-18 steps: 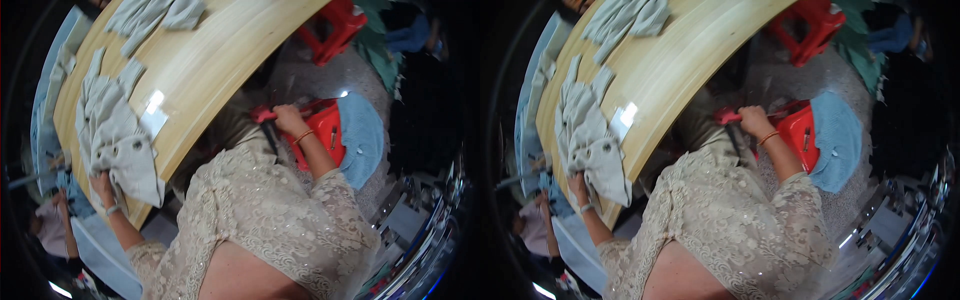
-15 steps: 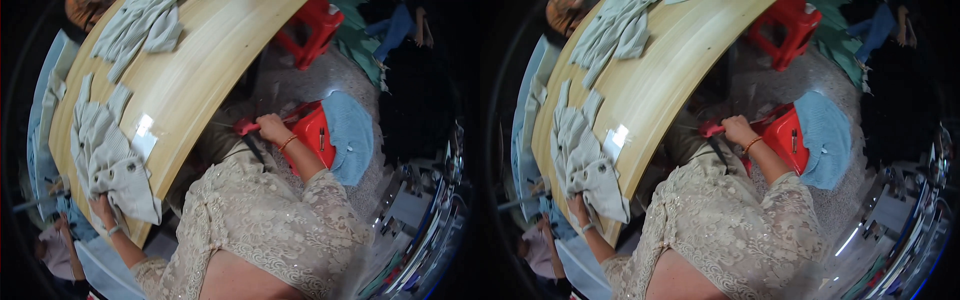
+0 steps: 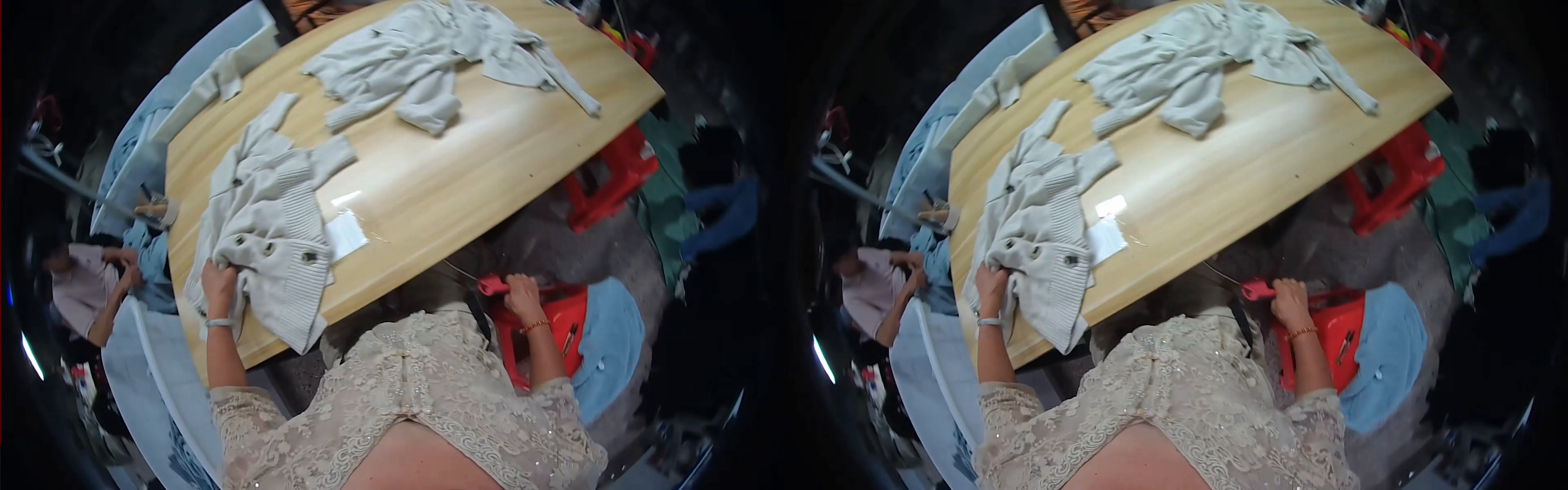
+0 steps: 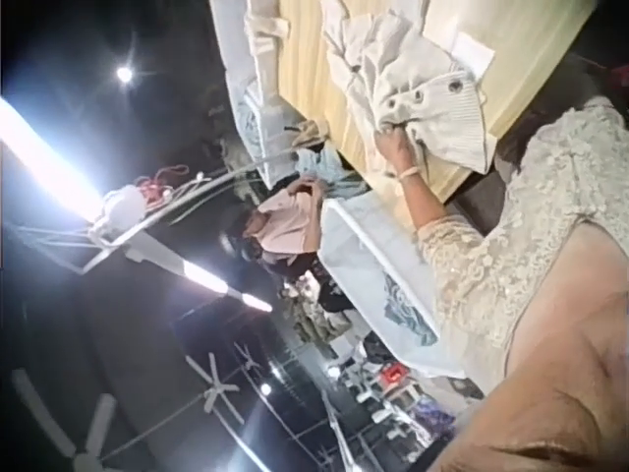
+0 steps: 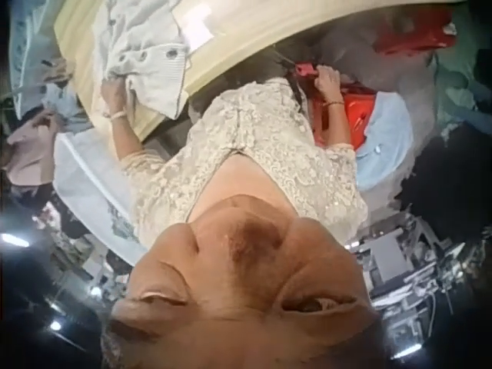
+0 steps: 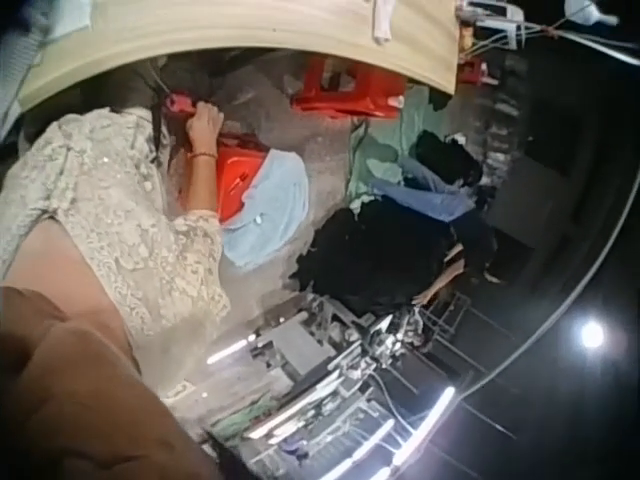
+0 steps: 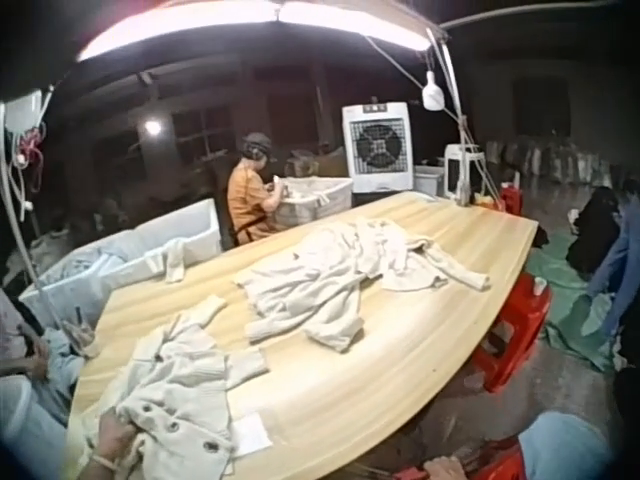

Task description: Trimming loose threads and inspecting white button-up sweaters on a work table.

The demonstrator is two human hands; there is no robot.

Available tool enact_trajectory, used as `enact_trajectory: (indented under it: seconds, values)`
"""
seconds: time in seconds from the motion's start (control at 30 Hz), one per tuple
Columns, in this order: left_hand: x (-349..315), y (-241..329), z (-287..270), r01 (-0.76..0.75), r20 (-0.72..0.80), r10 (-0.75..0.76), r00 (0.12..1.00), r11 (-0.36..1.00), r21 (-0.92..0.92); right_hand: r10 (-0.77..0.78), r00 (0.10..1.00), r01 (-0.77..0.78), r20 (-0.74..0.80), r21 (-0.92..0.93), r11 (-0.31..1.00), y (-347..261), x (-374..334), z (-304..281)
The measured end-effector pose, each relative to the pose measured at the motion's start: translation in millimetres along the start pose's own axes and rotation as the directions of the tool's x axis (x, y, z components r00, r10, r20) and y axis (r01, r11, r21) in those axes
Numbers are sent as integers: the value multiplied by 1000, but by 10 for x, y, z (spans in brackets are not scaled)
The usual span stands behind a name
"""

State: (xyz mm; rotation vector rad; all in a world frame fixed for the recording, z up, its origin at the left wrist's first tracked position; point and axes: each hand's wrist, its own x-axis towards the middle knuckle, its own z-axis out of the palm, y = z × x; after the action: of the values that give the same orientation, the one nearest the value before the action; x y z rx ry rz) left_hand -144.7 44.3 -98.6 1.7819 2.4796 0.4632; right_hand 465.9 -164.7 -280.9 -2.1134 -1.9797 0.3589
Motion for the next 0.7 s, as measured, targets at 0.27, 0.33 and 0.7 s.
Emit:
enact_trajectory:
  seconds: [0.27, 0.33, 0.7]
  values:
    - [-46, 101, -112, -5, 43, 5, 999, 1000, 3, 149, 981, -149, -120, 15, 989, 301, -58, -383]
    - [2, 51, -61, -18, 29, 18, 999, 1000, -2, 188, 973, -189, -133, 6, 982, 406, -117, -515]
    - [72, -100, -70, -108, 83, 130, 988, 967, -230, 135, 853, -67, -505, 150, 986, 124, 236, -1119]
